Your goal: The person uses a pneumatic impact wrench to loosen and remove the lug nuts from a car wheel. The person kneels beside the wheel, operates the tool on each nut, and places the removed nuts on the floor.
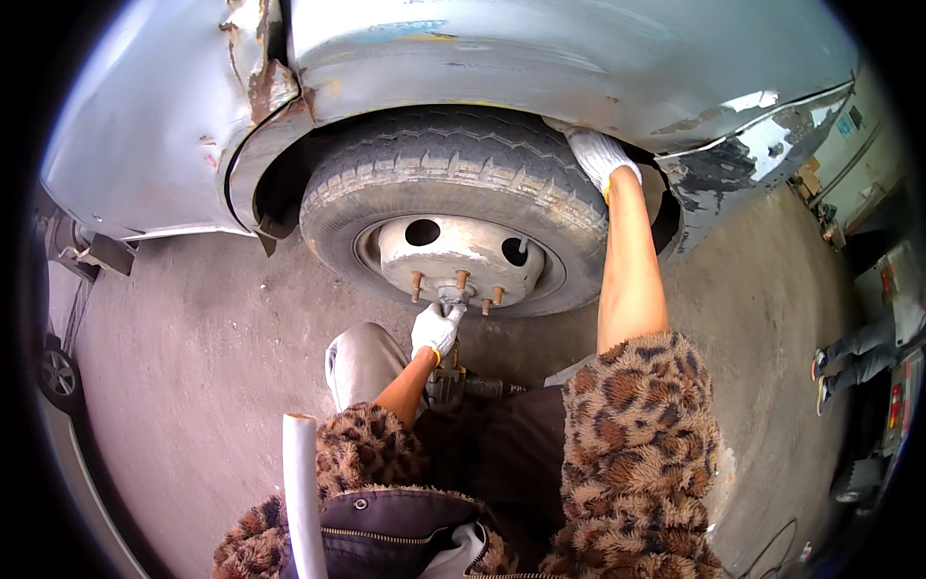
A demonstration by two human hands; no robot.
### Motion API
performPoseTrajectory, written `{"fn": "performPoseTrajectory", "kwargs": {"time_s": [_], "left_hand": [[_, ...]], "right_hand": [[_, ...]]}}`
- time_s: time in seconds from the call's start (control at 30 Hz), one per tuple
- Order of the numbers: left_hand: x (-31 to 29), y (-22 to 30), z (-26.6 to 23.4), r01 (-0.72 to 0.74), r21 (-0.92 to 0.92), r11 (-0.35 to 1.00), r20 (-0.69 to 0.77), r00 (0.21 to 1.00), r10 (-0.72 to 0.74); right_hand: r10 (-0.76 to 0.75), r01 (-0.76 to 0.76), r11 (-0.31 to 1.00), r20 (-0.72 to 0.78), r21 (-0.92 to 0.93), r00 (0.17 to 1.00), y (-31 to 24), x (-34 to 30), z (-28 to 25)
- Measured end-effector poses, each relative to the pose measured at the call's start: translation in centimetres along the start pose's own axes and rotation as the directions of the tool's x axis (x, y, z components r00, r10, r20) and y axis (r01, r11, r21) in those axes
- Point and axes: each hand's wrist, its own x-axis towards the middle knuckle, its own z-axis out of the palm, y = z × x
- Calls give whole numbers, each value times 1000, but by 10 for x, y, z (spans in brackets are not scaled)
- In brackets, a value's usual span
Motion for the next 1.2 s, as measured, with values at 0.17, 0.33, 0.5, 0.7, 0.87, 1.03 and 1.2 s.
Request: {"fn": "performPoseTrajectory", "kwargs": {"time_s": [0.17,0.33,0.5,0.7,0.87,1.03,1.2], "left_hand": [[-4,1,0,28,98,995,13,999,-30],[3,-3,0,-9,94,995,-43,999,13],[-36,17,-6,-399,-30,916,-623,724,295],[-56,196,-159,-866,293,406,-775,34,631],[-7,273,-156,-624,731,277,-502,-216,838],[-4,272,-152,-612,723,319,-528,-193,827],[-2,267,-147,-616,700,361,-519,-91,850]], "right_hand": [[-3,3,1000,-27,6,1000,-4,-12,-8],[-139,150,980,-86,134,986,-29,1,-18],[-68,78,968,-53,239,996,-31,4,-21],[13,-21,944,27,329,1000,-30,-2,-14],[-154,162,986,-143,49,978,-15,19,-8],[-119,124,981,-44,148,992,-34,10,-18],[-84,94,988,-78,126,993,-21,19,-1]]}}
